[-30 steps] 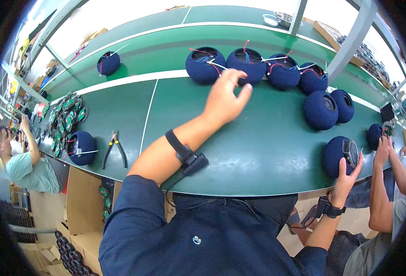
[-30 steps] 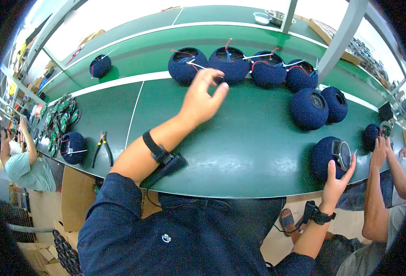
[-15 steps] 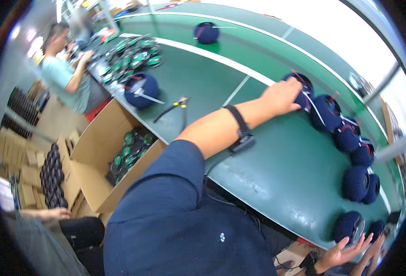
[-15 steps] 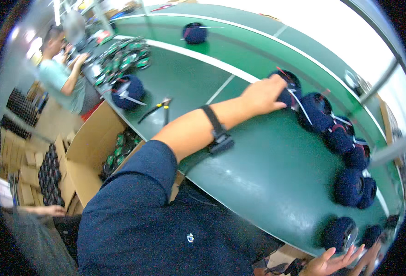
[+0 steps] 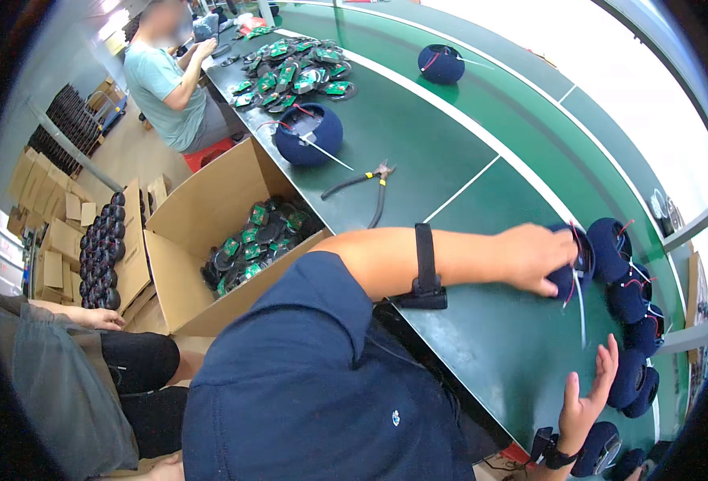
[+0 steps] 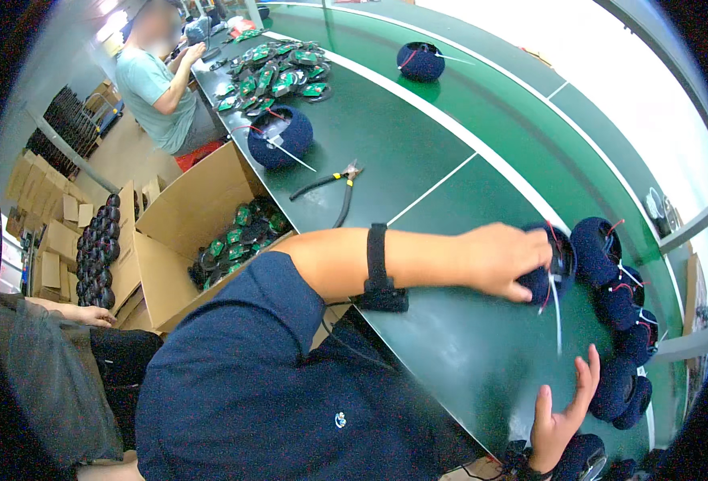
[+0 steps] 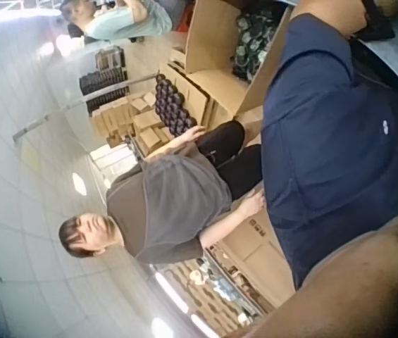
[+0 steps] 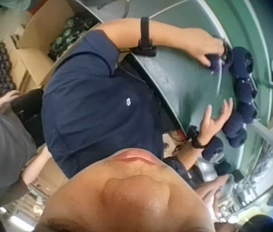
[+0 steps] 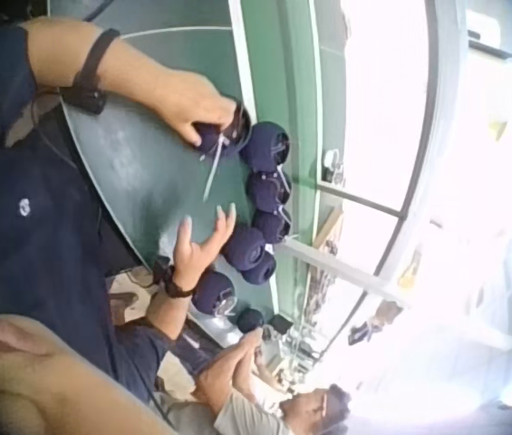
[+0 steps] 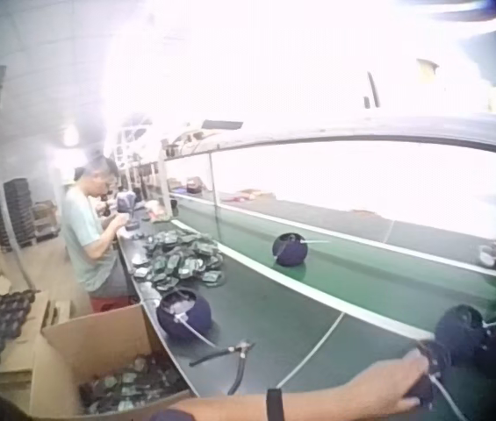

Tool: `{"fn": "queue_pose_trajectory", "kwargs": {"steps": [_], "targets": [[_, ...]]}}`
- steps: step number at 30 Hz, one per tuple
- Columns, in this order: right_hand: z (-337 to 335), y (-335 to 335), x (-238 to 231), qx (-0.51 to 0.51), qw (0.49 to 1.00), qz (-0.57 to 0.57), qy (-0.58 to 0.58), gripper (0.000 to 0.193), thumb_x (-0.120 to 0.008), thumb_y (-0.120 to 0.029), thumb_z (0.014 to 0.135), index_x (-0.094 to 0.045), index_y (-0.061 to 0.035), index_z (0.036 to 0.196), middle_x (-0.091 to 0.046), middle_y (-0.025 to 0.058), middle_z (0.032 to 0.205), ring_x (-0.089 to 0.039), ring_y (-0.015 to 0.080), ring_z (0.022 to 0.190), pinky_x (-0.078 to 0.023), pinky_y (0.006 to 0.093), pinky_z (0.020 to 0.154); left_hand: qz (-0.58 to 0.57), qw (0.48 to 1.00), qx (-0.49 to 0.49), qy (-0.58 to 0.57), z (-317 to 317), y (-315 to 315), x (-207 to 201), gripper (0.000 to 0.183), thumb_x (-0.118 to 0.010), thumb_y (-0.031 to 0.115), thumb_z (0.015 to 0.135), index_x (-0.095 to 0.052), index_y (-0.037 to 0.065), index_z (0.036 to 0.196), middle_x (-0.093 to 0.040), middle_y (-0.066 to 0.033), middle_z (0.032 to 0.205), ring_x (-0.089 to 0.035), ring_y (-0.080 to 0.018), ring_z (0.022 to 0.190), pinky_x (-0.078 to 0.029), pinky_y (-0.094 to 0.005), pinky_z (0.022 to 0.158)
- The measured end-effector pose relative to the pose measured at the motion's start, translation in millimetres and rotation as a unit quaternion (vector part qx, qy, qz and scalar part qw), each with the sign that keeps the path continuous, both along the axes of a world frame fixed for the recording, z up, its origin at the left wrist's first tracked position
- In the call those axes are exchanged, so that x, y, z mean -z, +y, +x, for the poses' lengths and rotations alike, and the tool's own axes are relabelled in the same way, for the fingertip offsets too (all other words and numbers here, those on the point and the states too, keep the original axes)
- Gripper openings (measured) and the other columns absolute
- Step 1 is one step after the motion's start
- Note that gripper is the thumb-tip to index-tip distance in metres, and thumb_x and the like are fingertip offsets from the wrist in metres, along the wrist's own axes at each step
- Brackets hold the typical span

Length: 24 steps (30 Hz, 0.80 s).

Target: Assembling blue spherical smart speakers by connecting internal components and circuit boards.

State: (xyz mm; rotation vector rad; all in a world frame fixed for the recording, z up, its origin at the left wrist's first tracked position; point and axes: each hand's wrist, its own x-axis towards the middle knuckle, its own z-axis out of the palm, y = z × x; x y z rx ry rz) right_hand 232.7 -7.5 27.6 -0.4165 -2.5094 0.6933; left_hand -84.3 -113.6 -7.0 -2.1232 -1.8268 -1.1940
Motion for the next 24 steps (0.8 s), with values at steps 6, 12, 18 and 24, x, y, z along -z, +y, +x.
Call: {"fn": "queue_pose_trajectory", "kwargs": {"steps": [6, 12, 18, 24], "targets": [[-47, -2, 14, 0.001, 0.996, -0.078, 0.036, 0.074, -0.070, -0.014, 0.085, -0.039, -0.0082, 0.152, -0.033, 0.0149, 0.163, -0.033, 0.0332, 0.149, -0.028, 0.0492, 0.119, -0.027, 0.996, 0.077, 0.046, 3, -25, -14, 0.058, -0.080, 0.036, 0.078, -0.056, 0.006, 0.121, -0.057, -0.0159, 0.120, -0.067, -0.0376, 0.098, -0.057, -0.0465, 0.078], [-63, 15, 22, -0.060, 0.995, -0.063, 0.042, 0.050, -0.050, -0.015, 0.098, -0.048, 0.0004, 0.146, -0.035, 0.0208, 0.161, -0.033, 0.0349, 0.150, -0.022, 0.0446, 0.123, 0.013, 0.958, -0.286, -0.014, -97, -57, -43, 0.045, -0.071, 0.037, 0.088, -0.066, 0.005, 0.119, -0.066, -0.0182, 0.120, -0.066, -0.0377, 0.109, -0.053, -0.0458, 0.095], [-85, 13, 16, -0.055, 0.996, 0.073, -0.008, 0.059, -0.064, -0.002, 0.083, -0.052, -0.0027, 0.141, -0.038, 0.0211, 0.159, -0.032, 0.0411, 0.149, -0.022, 0.0488, 0.123, -0.071, 0.748, -0.649, -0.123, -249, -95, -10, 0.062, -0.068, 0.037, 0.087, -0.052, 0.006, 0.138, -0.052, -0.0217, 0.142, -0.050, -0.0391, 0.133, -0.044, -0.0547, 0.106], [-86, 11, 26, -0.014, 0.997, 0.078, 0.009, 0.072, -0.076, -0.008, 0.073, -0.050, -0.0044, 0.140, -0.042, 0.0191, 0.155, -0.033, 0.0430, 0.148, -0.026, 0.0515, 0.121, -0.114, 0.558, -0.801, -0.187, -292, -116, 18, 0.073, -0.067, 0.039, 0.088, -0.039, 0.012, 0.150, -0.031, -0.0216, 0.158, -0.031, -0.0422, 0.146, -0.030, -0.0607, 0.114]]}}
